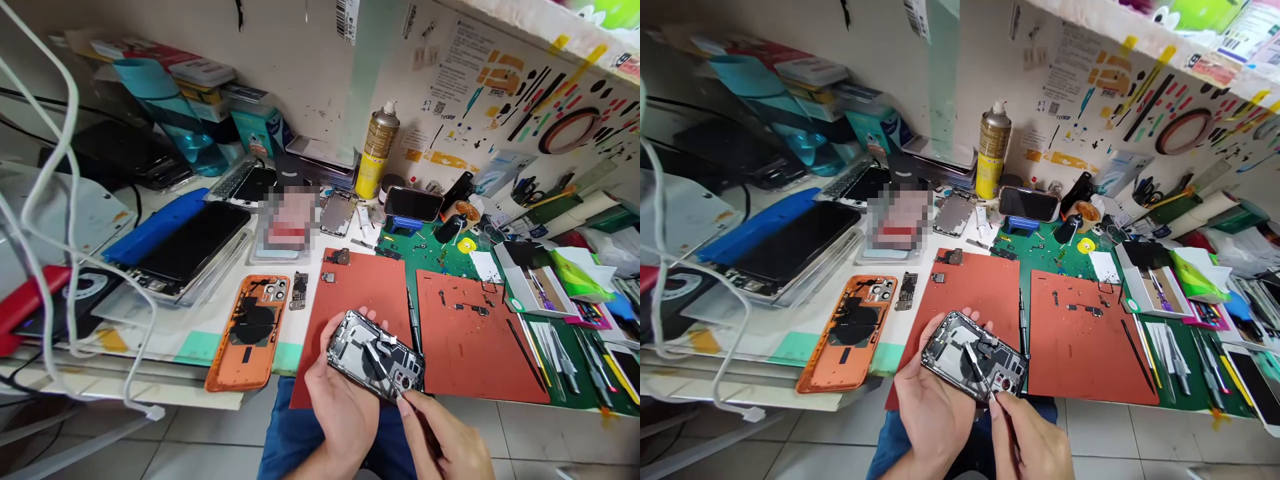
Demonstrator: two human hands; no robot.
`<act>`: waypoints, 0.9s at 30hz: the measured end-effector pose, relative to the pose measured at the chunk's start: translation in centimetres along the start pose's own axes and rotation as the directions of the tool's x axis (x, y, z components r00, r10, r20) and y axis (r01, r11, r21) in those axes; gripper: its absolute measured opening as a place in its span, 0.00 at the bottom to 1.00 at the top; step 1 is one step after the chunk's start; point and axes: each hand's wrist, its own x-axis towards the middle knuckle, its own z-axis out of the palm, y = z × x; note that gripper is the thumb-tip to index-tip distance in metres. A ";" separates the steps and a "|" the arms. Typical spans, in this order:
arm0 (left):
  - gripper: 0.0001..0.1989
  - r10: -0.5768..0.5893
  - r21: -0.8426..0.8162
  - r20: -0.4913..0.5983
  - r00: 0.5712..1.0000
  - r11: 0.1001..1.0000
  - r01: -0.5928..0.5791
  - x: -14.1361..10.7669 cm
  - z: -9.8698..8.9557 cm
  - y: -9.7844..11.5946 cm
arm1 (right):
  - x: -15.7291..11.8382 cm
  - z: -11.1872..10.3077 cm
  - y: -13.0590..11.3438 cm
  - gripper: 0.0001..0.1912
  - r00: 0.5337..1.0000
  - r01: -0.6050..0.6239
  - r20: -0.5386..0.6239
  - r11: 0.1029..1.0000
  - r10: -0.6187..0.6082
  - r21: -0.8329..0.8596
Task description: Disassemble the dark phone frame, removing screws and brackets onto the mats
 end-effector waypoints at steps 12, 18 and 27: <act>0.22 -0.006 0.004 0.031 1.000 1.000 0.006 -0.3 -0.9 0.1 | 0.5 1.1 0.2 0.09 1.000 0.012 -0.005 0.998 -0.012 -0.057; 0.21 0.012 0.012 0.081 0.997 1.000 -0.013 -0.1 -1.0 -0.1 | 1.9 0.8 0.8 0.08 0.986 0.165 0.062 0.979 -0.158 -0.122; 0.21 -0.030 0.002 0.060 0.998 1.000 0.030 0.2 -1.1 0.1 | 2.0 2.4 1.8 0.08 0.962 0.248 -0.046 0.932 -0.269 -0.265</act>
